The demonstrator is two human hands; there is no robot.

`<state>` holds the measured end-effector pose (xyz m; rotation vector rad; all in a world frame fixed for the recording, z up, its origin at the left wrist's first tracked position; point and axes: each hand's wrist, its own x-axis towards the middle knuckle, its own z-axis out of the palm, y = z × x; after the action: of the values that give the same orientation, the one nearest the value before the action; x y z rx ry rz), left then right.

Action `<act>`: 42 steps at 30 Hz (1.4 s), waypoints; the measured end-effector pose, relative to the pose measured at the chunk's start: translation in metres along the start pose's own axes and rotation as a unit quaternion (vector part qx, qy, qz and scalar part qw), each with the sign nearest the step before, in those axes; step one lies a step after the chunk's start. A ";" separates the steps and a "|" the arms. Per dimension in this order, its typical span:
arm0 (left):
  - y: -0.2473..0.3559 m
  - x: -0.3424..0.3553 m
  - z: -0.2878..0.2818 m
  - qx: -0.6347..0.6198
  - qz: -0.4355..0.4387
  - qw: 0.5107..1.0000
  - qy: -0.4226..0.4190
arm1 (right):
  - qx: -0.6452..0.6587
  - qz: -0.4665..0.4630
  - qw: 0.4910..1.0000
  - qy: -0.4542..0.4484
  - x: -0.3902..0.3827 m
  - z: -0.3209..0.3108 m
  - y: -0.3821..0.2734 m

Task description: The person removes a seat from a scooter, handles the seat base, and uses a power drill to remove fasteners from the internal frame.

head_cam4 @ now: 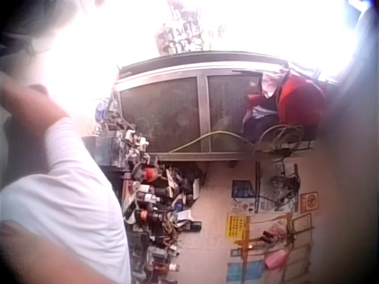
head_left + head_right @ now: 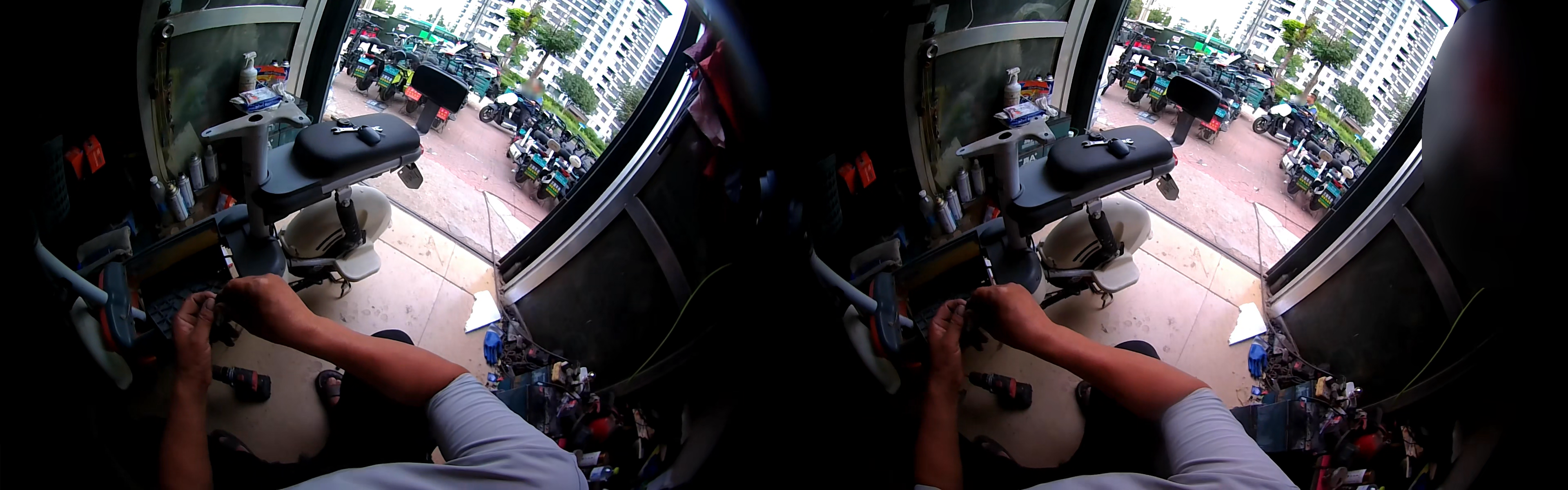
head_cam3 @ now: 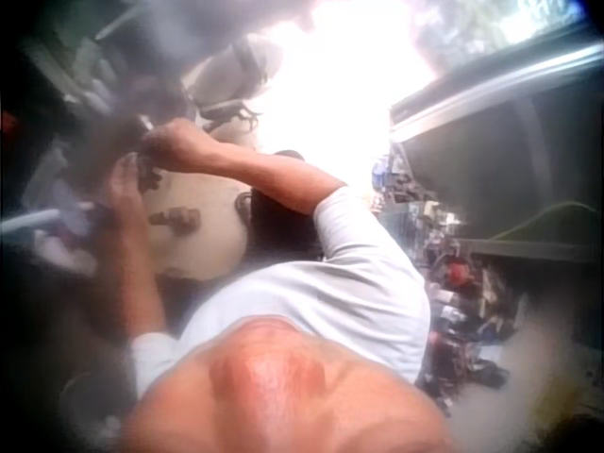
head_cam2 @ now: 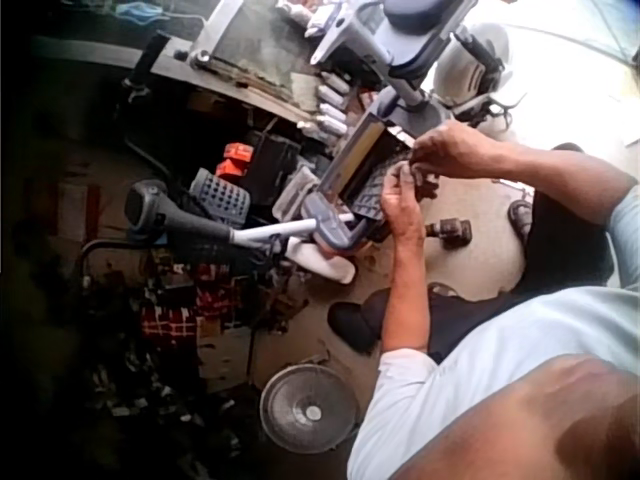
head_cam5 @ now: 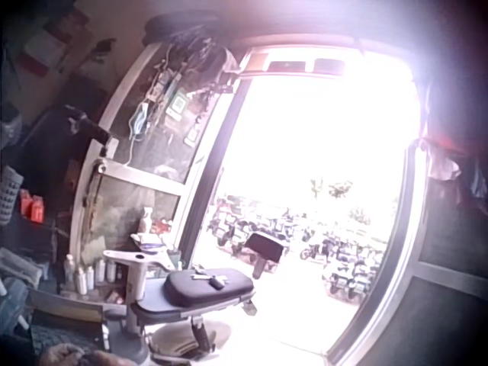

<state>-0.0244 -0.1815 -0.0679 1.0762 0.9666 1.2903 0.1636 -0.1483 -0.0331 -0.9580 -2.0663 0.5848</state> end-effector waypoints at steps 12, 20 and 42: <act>-0.010 0.005 -0.004 -0.065 -0.018 0.998 -0.004 | 0.009 0.030 1.000 0.000 0.001 -0.001 -0.001; -0.013 0.006 -0.008 -0.072 -0.017 0.997 0.015 | 0.095 0.044 0.994 -0.023 0.001 -0.001 -0.005; -0.014 0.008 -0.008 -0.077 -0.019 0.997 0.011 | 0.090 0.034 0.995 -0.018 0.000 0.000 -0.002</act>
<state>-0.0287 -0.1730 -0.0833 0.9231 0.8852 1.3240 0.1632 -0.1495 -0.0321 -0.9201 -1.9806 0.8152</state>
